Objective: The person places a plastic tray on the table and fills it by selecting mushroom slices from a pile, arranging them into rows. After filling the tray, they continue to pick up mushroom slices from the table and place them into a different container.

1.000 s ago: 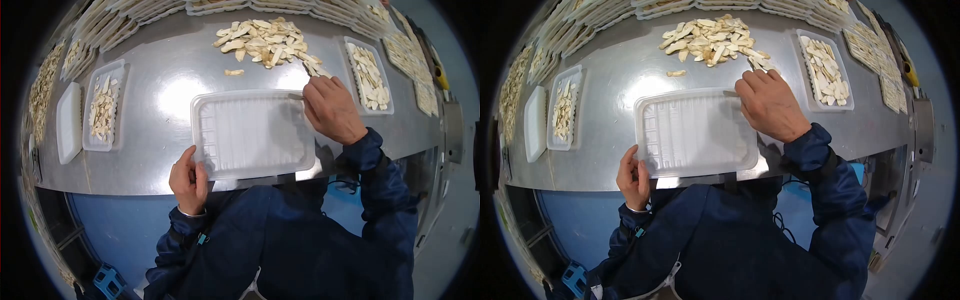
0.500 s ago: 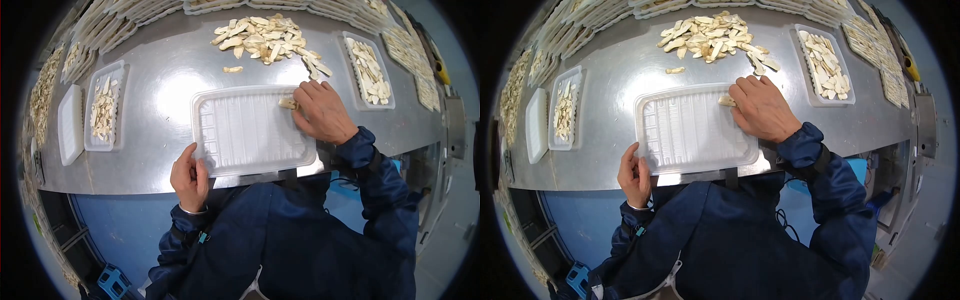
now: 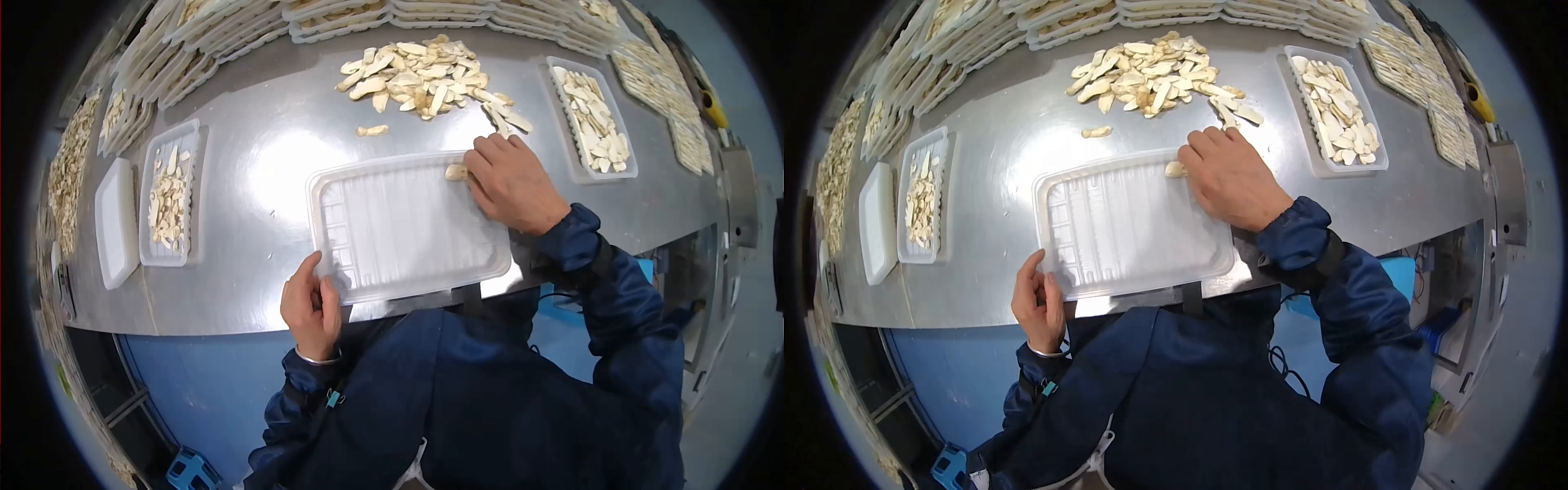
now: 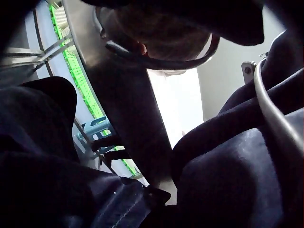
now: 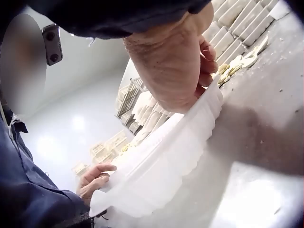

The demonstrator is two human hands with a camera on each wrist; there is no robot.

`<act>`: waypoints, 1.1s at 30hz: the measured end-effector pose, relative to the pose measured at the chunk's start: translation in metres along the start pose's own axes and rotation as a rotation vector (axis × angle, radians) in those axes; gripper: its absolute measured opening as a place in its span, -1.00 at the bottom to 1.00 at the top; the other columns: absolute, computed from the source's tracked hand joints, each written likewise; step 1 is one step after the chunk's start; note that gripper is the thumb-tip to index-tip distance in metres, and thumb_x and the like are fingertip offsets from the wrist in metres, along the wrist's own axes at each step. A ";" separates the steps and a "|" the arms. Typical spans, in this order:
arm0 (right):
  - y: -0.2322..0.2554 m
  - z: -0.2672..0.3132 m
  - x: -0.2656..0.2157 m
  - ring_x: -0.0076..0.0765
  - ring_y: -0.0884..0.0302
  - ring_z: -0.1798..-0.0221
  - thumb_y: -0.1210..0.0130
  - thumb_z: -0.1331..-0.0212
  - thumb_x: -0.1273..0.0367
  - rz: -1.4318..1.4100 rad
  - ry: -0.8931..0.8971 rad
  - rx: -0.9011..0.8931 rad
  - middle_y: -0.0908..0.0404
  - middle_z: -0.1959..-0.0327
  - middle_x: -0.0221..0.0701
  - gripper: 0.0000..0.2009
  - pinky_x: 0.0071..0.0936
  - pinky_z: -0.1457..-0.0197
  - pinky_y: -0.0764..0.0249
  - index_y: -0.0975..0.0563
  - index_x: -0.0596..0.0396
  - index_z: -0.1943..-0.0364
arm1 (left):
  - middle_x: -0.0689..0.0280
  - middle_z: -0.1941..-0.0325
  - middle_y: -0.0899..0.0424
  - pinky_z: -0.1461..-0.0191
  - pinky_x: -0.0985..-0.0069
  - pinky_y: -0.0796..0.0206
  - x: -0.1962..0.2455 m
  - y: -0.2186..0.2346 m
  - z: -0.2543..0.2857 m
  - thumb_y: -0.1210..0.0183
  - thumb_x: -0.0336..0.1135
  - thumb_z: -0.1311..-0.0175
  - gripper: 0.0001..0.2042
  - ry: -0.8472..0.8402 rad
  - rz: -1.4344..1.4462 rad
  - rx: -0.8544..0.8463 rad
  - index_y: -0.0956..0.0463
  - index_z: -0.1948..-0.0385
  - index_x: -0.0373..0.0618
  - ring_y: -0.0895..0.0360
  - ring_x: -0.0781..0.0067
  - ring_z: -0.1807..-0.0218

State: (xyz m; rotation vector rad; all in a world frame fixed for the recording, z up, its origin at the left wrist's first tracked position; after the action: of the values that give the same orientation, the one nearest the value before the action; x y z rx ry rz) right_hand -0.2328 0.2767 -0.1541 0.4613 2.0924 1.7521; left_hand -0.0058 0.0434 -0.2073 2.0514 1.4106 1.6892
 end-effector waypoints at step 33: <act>-0.011 0.170 0.024 -0.11 -0.34 0.44 -0.22 -0.07 0.56 -0.278 -0.661 0.556 -0.41 0.48 -0.27 -0.90 -0.24 0.32 -0.25 -0.50 0.14 0.41 | 0.15 0.37 -0.68 0.23 0.35 -0.45 0.013 -0.100 -0.289 -0.39 -0.28 -0.07 -0.74 -0.344 -0.382 -0.639 -0.70 0.24 -0.21 -0.62 0.21 0.38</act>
State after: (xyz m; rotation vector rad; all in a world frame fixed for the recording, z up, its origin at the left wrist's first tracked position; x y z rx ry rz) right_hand -0.1719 0.4331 -0.1931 0.7342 1.9769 0.6998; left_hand -0.3014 -0.0178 -0.1544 1.5054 0.9132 1.3156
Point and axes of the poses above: each hand's wrist, its own z-axis away from the middle knuckle, its own y-axis out of the back of the hand, x = y × z, the point moved 3 cm from there along -z, towards the middle knuckle
